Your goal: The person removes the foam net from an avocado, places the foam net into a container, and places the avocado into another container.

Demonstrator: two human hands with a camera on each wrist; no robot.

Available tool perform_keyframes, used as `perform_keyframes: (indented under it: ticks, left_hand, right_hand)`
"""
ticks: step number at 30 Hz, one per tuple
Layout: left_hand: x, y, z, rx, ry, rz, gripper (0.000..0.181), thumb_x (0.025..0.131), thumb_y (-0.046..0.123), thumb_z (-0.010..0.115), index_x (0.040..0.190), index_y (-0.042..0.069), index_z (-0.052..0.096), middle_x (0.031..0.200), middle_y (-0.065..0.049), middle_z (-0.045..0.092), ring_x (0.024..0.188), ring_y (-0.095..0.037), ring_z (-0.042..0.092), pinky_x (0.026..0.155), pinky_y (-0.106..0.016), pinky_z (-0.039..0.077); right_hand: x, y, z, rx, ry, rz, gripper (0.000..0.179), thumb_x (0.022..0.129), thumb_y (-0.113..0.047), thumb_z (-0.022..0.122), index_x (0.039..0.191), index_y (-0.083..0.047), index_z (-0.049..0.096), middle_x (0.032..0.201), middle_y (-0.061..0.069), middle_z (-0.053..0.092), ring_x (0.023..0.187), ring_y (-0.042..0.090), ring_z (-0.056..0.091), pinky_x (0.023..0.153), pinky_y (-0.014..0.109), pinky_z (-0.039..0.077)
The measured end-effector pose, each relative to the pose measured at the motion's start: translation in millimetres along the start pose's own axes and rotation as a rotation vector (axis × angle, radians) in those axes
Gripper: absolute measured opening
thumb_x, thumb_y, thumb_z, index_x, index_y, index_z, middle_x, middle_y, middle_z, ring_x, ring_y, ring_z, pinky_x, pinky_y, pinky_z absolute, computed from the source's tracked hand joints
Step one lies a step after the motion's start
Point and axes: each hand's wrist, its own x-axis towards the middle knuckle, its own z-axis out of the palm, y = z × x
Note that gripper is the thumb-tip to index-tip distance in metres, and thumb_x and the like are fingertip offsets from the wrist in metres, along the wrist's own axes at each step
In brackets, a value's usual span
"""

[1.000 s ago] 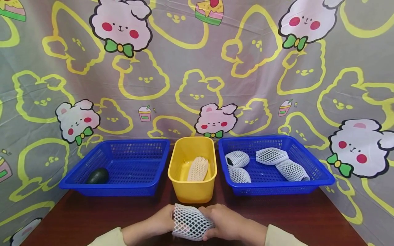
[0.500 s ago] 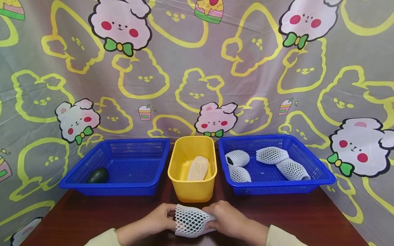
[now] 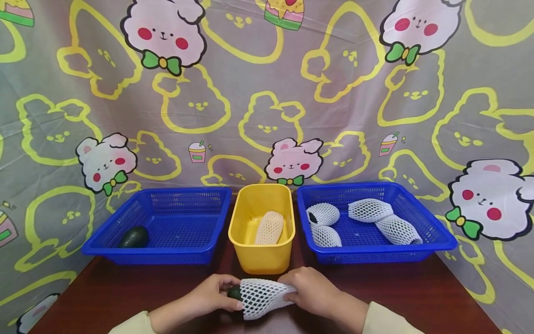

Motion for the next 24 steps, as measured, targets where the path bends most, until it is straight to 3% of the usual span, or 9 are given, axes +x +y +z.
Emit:
perform_keyframes:
  ticks: [5, 11, 18, 24]
  left_hand:
    - [-0.9, -0.3, 0.6, 0.017, 0.003, -0.004, 0.045, 0.074, -0.002, 0.080, 0.113, -0.013, 0.060, 0.093, -0.012, 0.067, 0.075, -0.019, 0.067, 0.064, -0.032, 0.057]
    - [-1.1, -1.3, -1.4, 0.143, 0.015, 0.031, 0.045, 0.072, 0.004, 0.082, 0.111, -0.008, 0.063, 0.096, -0.009, 0.068, 0.085, -0.017, 0.062, 0.068, -0.026, 0.054]
    - [-0.7, -0.4, -2.2, 0.188, 0.000, 0.057, 0.046, 0.072, 0.007, 0.082, 0.111, -0.006, 0.063, 0.095, -0.005, 0.066, 0.084, -0.016, 0.061, 0.070, -0.022, 0.050]
    - [-1.3, -0.2, -1.5, 0.196, -0.013, 0.057, 0.046, 0.071, 0.006, 0.082, 0.110, -0.004, 0.062, 0.095, -0.005, 0.064, 0.083, -0.016, 0.060, 0.070, -0.023, 0.049]
  right_hand:
    - [0.5, -3, -3, -0.021, -0.077, 0.056, 0.034, 0.076, -0.016, 0.082, 0.107, -0.014, 0.070, 0.099, -0.009, 0.067, 0.088, 0.003, 0.060, 0.075, 0.026, 0.052]
    - [3.7, -9, -5, -0.061, -0.133, 0.105, 0.060, 0.078, -0.040, 0.081, 0.123, -0.005, 0.062, 0.113, 0.002, 0.064, 0.101, 0.012, 0.060, 0.086, 0.035, 0.051]
    - [11.1, -11, 3, 0.017, -0.108, 0.018, 0.036, 0.083, -0.035, 0.077, 0.111, -0.015, 0.067, 0.102, -0.011, 0.065, 0.088, 0.000, 0.057, 0.076, 0.024, 0.049]
    - [12.6, -13, 9, 0.022, -0.093, -0.006, 0.028, 0.085, -0.028, 0.076, 0.108, -0.016, 0.068, 0.100, -0.011, 0.065, 0.088, -0.001, 0.058, 0.075, 0.022, 0.049]
